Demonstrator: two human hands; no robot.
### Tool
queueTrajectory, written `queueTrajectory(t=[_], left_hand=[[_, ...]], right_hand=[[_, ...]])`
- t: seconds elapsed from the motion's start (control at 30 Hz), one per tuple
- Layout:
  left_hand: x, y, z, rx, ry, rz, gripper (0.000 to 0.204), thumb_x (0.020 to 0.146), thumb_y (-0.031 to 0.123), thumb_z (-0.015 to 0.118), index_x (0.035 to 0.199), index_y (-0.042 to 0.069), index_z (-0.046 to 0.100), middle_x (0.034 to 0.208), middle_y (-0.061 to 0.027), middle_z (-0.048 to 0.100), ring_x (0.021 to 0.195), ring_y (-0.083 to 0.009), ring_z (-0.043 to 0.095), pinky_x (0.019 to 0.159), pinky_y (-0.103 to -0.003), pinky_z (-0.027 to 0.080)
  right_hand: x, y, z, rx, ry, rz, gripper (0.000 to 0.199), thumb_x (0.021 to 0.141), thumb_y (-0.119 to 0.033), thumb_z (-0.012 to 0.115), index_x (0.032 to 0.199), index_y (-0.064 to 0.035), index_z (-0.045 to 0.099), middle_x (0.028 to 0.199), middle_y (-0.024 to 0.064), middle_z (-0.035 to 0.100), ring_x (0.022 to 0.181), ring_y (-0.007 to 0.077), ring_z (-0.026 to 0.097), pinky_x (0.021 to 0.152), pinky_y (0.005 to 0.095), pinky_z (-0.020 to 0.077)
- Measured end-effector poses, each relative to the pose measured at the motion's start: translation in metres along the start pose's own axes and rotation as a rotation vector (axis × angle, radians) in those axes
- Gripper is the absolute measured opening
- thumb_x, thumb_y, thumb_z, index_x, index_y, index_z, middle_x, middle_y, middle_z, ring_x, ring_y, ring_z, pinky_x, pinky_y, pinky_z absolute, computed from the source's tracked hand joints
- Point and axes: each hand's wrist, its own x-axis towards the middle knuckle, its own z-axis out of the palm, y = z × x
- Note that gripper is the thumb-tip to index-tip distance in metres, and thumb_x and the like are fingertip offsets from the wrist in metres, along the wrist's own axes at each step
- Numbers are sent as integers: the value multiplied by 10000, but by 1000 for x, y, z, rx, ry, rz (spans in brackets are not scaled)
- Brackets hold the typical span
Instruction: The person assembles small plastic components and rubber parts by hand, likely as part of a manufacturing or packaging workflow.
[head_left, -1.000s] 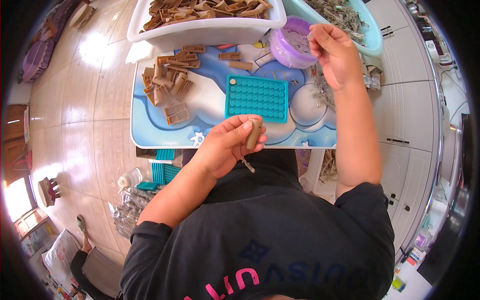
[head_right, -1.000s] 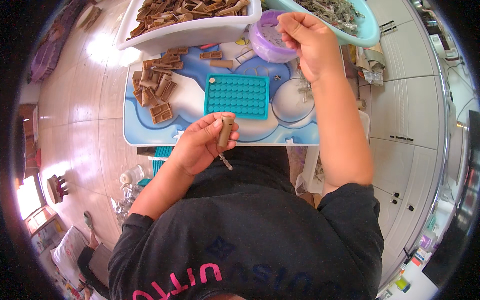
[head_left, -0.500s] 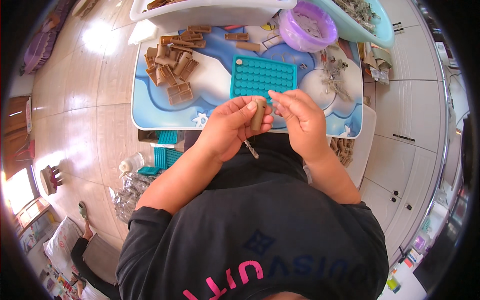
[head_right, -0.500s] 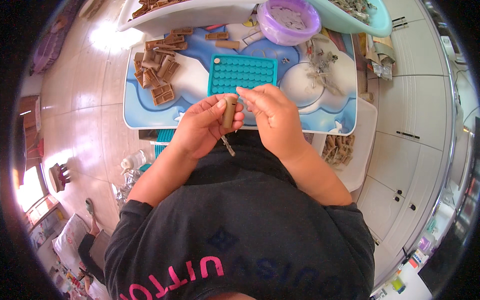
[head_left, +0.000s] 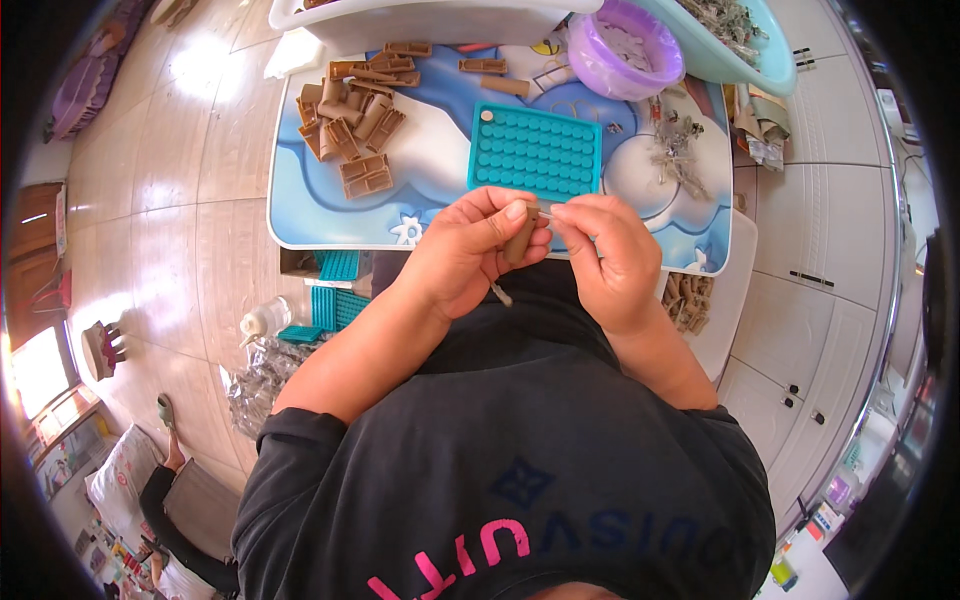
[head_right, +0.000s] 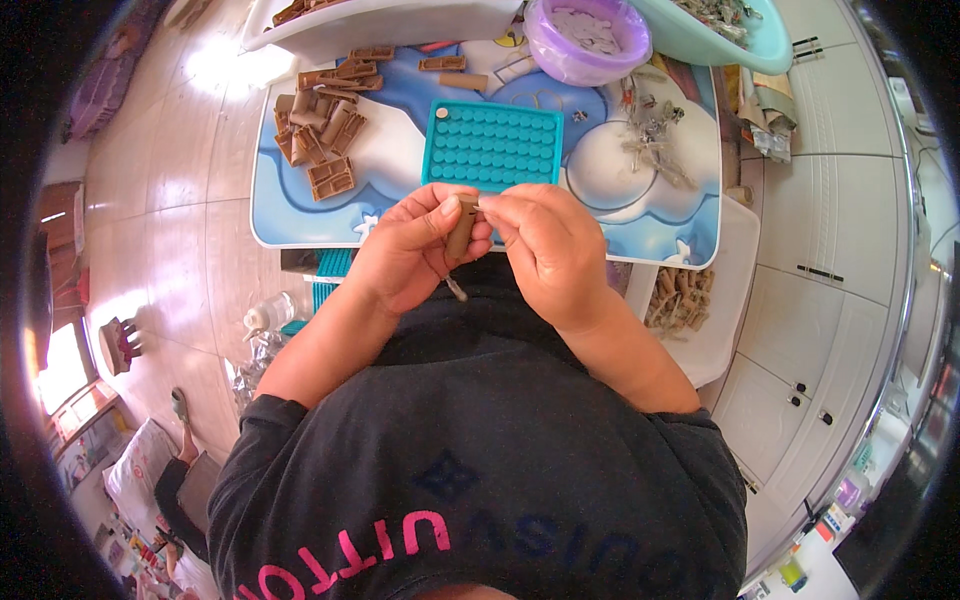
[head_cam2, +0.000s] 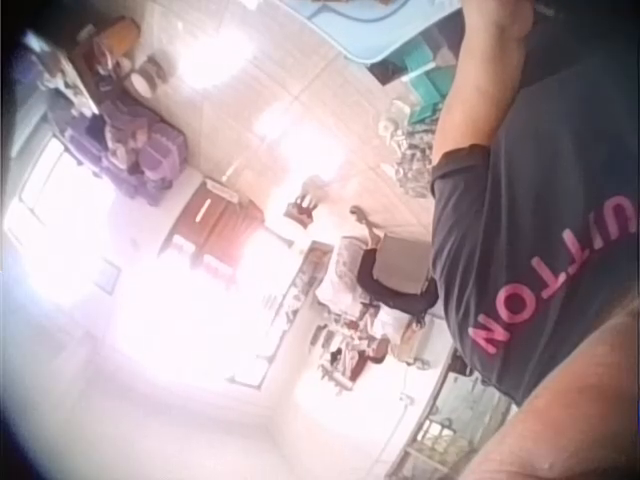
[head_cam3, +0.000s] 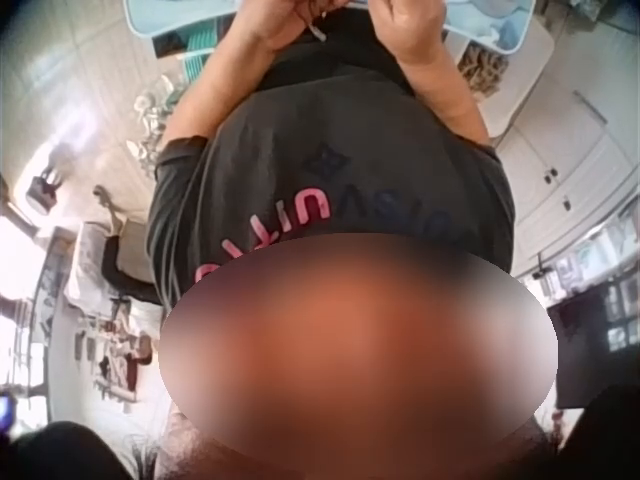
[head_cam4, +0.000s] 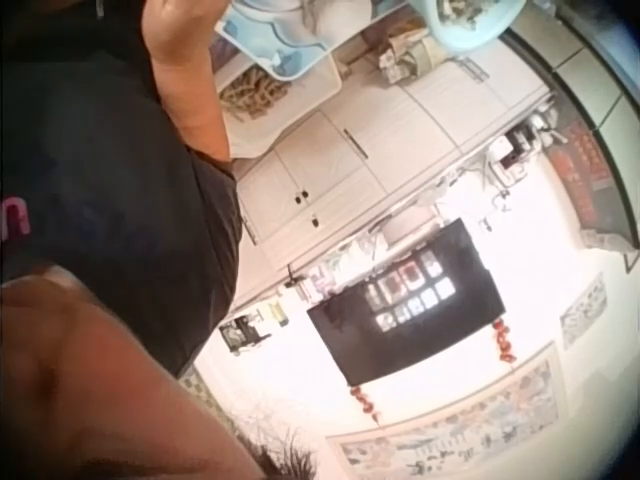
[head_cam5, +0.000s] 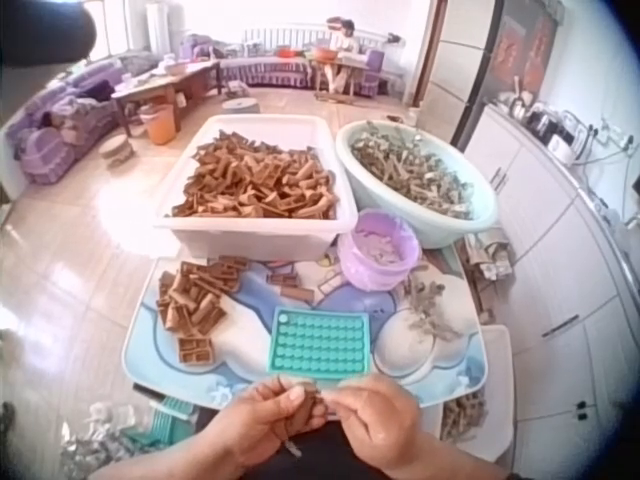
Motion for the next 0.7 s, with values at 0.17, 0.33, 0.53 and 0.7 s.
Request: queueTrajectory(t=[0.17,0.33,0.53,0.7], left_hand=[[0,-1,-3,-16,-9,15,156,918,142,532,984,1,548,892,-99,613,831,-185,611,785,-317,519],[0,0,2,39,31,-18,214,912,190,550,979,-12,574,796,-59,604,817,-155,616,789,-284,520],[1,-2,3,73,43,-28,208,912,184,552,960,-15,587,741,-40,583,764,-151,593,779,-293,492],[4,-2,2,74,60,-40,214,921,207,539,949,0,587,730,-25,564,750,-139,581,784,-288,491]], right_hand=[[-1,3,4,-18,36,-117,264,697,73,671,937,-21,613,754,87,626,667,239,609,572,309,484],[-2,6,3,-4,37,-152,307,674,85,657,955,-29,612,781,83,635,675,247,609,579,324,483],[-1,9,2,-98,-22,-210,361,637,79,649,976,-39,607,813,77,633,696,250,604,589,341,476],[2,7,2,-126,-57,-188,254,705,89,671,920,-24,595,778,99,632,659,249,605,570,315,481]])
